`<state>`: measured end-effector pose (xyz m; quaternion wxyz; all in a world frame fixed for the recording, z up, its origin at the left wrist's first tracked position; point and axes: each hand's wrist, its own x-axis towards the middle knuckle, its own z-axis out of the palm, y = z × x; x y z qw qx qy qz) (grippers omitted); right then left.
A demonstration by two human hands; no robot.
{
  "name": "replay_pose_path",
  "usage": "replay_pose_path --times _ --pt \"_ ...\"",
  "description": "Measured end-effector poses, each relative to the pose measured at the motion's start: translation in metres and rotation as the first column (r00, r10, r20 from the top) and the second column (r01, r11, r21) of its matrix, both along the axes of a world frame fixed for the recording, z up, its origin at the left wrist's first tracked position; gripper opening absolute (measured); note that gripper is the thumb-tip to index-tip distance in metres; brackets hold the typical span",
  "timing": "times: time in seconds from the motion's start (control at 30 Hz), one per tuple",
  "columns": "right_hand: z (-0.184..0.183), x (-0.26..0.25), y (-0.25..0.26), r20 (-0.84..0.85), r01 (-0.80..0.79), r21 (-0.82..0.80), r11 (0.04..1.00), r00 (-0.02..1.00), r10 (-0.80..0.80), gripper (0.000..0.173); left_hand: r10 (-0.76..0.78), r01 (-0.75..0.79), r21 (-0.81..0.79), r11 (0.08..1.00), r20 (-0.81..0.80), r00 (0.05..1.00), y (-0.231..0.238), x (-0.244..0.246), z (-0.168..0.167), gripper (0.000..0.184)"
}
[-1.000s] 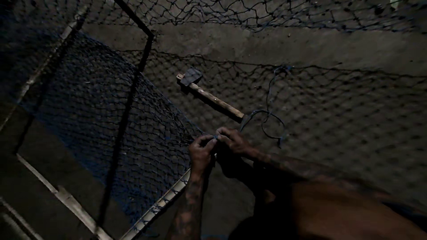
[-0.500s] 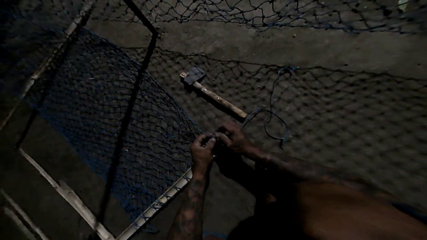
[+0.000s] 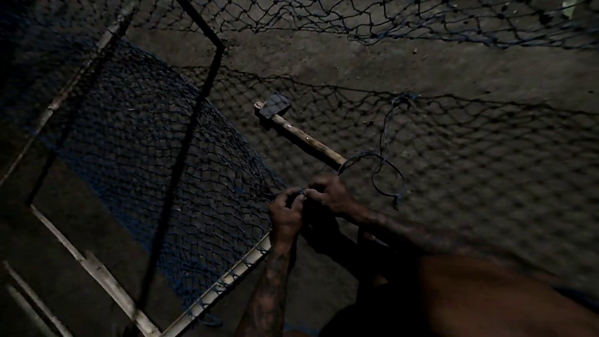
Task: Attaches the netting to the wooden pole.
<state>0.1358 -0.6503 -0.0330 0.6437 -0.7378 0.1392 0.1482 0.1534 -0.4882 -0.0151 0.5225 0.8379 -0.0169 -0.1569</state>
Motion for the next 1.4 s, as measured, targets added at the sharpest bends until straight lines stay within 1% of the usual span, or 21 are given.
replay_pose_path --times 0.1,0.23,0.33,0.4,0.47,0.57,0.67,0.77,0.83,0.93,1.0,1.07,1.17,1.27,1.4 --pt "0.003 0.002 0.001 -0.027 -0.035 -0.036 0.999 0.999 0.034 0.017 -0.035 0.034 0.028 0.999 0.041 0.999 0.001 0.000 0.000 0.014" --pt "0.006 0.007 -0.001 -0.052 -0.177 -0.092 0.980 0.984 0.173 0.022 -0.064 0.059 0.063 0.996 0.077 0.995 0.001 -0.001 -0.001 0.014" --pt "0.005 0.009 -0.002 -0.070 -0.222 -0.079 0.972 0.974 0.217 0.023 -0.089 0.065 0.163 0.984 0.143 0.986 0.000 -0.002 0.000 0.014" --pt "0.002 0.009 -0.002 -0.079 -0.201 -0.017 0.979 0.977 0.199 0.023 -0.115 0.069 0.207 0.976 0.219 0.969 0.000 -0.003 0.001 0.013" --pt "-0.001 0.007 -0.002 -0.088 -0.144 0.100 0.984 0.984 0.153 0.021 -0.138 0.089 0.207 0.974 0.241 0.961 0.002 -0.001 0.001 0.013" --pt "-0.006 0.003 -0.002 -0.059 -0.061 0.300 0.952 0.995 0.082 0.018 -0.148 0.119 0.150 0.981 0.196 0.969 0.005 0.005 0.003 0.013" --pt "-0.016 -0.001 0.000 -0.036 0.012 0.427 0.904 0.999 0.004 0.016 -0.129 0.122 0.098 0.988 0.064 0.990 0.005 0.010 0.009 0.013" --pt "-0.015 -0.002 0.002 -0.085 0.078 0.453 0.888 0.995 -0.044 0.015 -0.056 0.056 0.042 0.998 0.007 0.998 0.004 0.010 0.009 0.013" --pt "-0.012 0.000 0.002 -0.134 0.102 0.461 0.882 0.990 -0.044 0.014 -0.012 0.012 0.007 1.000 0.045 0.999 0.004 0.007 0.005 0.012" --pt "-0.008 0.003 0.001 -0.206 0.105 0.439 0.893 0.978 -0.014 0.016 -0.040 0.037 0.018 0.999 0.153 0.987 0.007 0.004 0.000 0.010" --pt "-0.008 0.004 0.001 -0.231 0.107 0.440 0.892 0.973 -0.002 0.018 -0.093 0.079 0.069 0.994 0.237 0.967 0.009 0.006 0.000 0.008" --pt "-0.008 0.005 0.003 -0.237 0.111 0.449 0.887 0.971 -0.002 0.017 -0.156 0.107 0.175 0.979 0.296 0.942 0.011 0.010 0.003 0.010" --pt "-0.003 0.007 0.005 -0.238 0.103 0.434 0.895 0.971 0.003 0.015 -0.256 0.157 0.310 0.938 0.309 0.916 0.012 0.014 0.013 0.012" --pt "-0.001 0.008 0.004 -0.225 0.073 0.391 0.917 0.974 0.018 0.014 -0.377 0.203 0.436 0.877 0.362 0.852 0.011 0.015 0.016 0.014" --pt "0.000 0.008 0.005 -0.209 0.043 0.335 0.941 0.977 0.030 0.015 -0.474 0.222 0.547 0.807 0.374 0.797 0.010 0.015 0.016 0.016"
